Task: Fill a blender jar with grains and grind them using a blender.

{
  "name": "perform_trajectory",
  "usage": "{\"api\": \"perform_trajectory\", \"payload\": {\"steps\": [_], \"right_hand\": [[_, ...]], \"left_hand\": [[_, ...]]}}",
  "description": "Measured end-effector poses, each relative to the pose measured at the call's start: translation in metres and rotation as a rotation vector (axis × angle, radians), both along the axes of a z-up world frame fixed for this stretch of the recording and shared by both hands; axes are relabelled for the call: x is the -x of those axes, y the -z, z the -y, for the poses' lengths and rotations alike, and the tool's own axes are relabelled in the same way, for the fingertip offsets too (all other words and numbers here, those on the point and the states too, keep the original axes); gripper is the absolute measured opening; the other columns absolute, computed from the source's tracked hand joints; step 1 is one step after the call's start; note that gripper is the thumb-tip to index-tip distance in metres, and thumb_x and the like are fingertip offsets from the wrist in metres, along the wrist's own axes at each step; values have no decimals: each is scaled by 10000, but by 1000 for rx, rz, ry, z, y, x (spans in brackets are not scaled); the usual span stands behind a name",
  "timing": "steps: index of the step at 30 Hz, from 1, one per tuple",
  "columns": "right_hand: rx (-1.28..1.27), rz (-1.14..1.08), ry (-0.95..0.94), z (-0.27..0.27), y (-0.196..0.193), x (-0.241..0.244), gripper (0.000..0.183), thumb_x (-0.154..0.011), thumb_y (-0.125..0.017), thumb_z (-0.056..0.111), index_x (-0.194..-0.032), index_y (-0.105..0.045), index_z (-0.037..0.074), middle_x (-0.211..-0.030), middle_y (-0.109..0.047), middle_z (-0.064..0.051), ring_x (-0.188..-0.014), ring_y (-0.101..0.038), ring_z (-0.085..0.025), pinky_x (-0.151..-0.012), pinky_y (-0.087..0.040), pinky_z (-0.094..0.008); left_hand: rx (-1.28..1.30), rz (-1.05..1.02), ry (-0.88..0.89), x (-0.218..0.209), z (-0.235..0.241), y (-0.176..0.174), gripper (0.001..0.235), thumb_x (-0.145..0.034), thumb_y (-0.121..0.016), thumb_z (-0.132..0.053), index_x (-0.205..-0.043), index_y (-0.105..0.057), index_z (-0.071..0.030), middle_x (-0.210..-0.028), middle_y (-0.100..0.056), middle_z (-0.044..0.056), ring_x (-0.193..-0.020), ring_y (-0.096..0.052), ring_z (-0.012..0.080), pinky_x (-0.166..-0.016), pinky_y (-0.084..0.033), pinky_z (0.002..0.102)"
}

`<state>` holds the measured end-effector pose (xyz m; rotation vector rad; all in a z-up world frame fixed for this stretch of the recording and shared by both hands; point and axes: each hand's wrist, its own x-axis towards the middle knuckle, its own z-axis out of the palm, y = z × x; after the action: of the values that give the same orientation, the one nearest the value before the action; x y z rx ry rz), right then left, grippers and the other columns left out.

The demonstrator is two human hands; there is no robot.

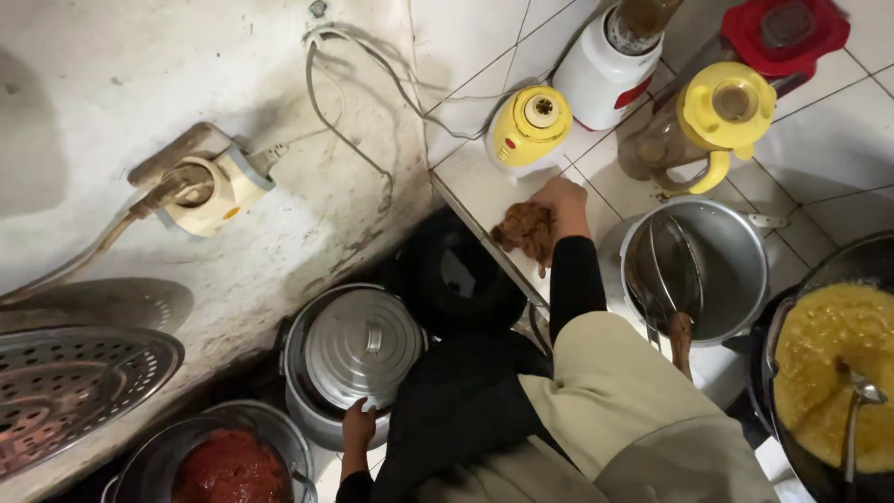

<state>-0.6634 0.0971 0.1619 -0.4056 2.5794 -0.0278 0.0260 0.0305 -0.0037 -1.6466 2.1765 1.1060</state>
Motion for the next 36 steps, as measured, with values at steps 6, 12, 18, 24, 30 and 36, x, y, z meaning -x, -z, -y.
{"api": "perform_trajectory", "payload": {"steps": [6,12,18,24,30,36], "right_hand": [[-43,26,-340,-9,7,-42,634,-620,-915,510,-1034,-796,46,-1082,-771,-167,-972,-748,-327,-809,-596,-428],[12,9,-394,-8,60,-37,561,-640,-929,411,-1010,-779,17,-1028,-767,-201,-965,-742,-367,-853,-589,-475],[-70,-29,-463,0,74,-33,560,-657,-944,395,-1020,-774,3,-1036,-770,-207,-990,-738,-381,-1045,-466,-530],[-86,31,-316,3,67,-33,681,-640,-977,387,-1122,-721,-20,-1109,-721,-231,-1051,-693,-412,-991,-510,-525],[-86,43,-355,3,73,-31,605,-679,-952,353,-1086,-734,-38,-1081,-739,-232,-1023,-714,-391,-949,-538,-502],[-88,58,-392,5,76,-30,533,-717,-927,319,-1050,-747,-56,-1053,-757,-232,-994,-735,-370,-907,-565,-477]], "left_hand": [[-17,32,-50,-8,-3,1,498,-889,-699,-344,-1328,-669,-110,-1060,-776,176,-1031,-733,365,-934,-569,455],[5,-31,-16,0,-4,9,506,-874,-710,-315,-1326,-664,-90,-1234,-707,218,-1140,-674,387,-998,-529,467],[41,-10,80,1,-3,13,513,-879,-699,-331,-1332,-656,-94,-1259,-690,221,-1193,-641,397,-1027,-509,475],[31,7,74,2,-3,11,503,-885,-685,-331,-1339,-657,-116,-1286,-683,211,-1216,-631,388,-1045,-501,468],[-11,24,24,-2,-6,10,514,-894,-684,-346,-1361,-646,-135,-1323,-668,192,-1239,-621,375,-1047,-500,460],[13,21,31,-8,-9,9,502,-900,-685,-339,-1355,-655,-129,-1300,-684,201,-1219,-637,386,-1040,-508,470]]}}
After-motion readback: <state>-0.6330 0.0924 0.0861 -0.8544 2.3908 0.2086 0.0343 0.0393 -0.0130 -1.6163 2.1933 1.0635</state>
